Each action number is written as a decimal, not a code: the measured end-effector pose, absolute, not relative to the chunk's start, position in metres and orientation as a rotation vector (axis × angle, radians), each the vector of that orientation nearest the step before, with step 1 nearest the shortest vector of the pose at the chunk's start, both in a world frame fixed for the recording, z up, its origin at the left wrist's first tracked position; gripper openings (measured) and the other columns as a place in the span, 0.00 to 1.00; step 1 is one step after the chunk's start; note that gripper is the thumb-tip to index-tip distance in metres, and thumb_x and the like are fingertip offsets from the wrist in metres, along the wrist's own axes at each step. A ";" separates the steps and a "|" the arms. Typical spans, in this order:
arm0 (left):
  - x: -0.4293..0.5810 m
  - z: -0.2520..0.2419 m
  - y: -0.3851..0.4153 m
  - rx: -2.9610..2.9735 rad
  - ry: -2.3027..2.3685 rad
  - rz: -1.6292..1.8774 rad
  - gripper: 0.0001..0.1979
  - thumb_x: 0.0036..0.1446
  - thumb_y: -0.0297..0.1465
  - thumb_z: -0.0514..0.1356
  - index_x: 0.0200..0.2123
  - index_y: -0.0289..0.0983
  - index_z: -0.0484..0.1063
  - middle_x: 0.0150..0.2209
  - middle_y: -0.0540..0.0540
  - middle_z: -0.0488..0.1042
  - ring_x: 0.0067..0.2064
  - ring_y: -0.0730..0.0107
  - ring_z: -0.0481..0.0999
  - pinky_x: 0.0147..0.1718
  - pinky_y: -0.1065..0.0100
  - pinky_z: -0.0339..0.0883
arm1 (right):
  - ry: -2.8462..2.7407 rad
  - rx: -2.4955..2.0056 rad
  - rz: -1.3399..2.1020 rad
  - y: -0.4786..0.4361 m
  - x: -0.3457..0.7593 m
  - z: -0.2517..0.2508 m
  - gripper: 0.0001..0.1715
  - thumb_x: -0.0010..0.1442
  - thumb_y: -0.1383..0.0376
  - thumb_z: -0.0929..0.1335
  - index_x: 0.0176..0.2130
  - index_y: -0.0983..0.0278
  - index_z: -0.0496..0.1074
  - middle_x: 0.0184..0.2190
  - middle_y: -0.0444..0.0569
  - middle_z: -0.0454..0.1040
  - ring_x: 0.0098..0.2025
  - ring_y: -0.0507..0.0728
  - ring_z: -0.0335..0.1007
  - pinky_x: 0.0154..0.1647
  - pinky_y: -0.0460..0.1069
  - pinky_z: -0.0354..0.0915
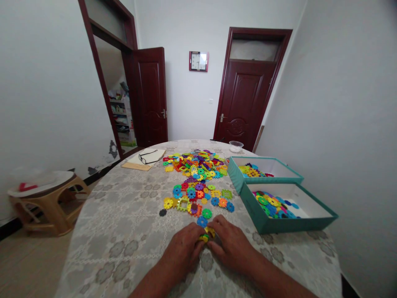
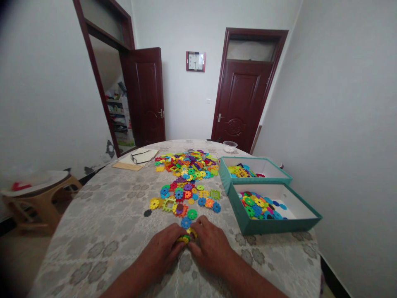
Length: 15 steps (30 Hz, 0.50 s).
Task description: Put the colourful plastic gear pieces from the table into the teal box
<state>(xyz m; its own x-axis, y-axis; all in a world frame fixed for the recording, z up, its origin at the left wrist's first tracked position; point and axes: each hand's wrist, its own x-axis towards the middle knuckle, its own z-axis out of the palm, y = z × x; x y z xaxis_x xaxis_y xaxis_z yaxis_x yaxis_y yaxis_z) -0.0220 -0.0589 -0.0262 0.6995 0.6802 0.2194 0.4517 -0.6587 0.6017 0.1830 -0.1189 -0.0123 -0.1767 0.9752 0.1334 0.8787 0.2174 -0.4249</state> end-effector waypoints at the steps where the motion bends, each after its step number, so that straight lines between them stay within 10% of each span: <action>1: -0.022 -0.026 -0.059 2.391 0.861 0.598 0.07 0.66 0.28 0.58 0.45 0.41 0.74 0.44 0.46 0.77 0.46 0.64 0.75 0.46 0.67 0.66 | -2.132 -1.717 0.355 -0.119 0.182 -0.012 0.19 0.64 0.62 0.70 0.54 0.57 0.72 0.52 0.51 0.70 0.51 0.60 0.71 0.50 0.50 0.63; 15: -0.022 -0.026 -0.059 2.419 0.899 0.570 0.05 0.66 0.27 0.57 0.40 0.40 0.73 0.42 0.46 0.76 0.44 0.65 0.75 0.44 0.67 0.66 | -2.210 -1.696 0.255 -0.115 0.183 -0.021 0.09 0.70 0.63 0.64 0.45 0.61 0.73 0.44 0.51 0.72 0.44 0.57 0.71 0.44 0.49 0.64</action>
<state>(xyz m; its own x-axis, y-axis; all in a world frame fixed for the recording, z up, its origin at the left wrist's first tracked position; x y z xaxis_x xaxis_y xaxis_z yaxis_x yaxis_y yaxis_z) -0.0222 -0.0586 -0.0256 0.6952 0.6880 0.2083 0.4817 -0.6609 0.5755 0.1827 -0.1151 -0.0208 -0.2278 0.9607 0.1588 0.8991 0.2701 -0.3444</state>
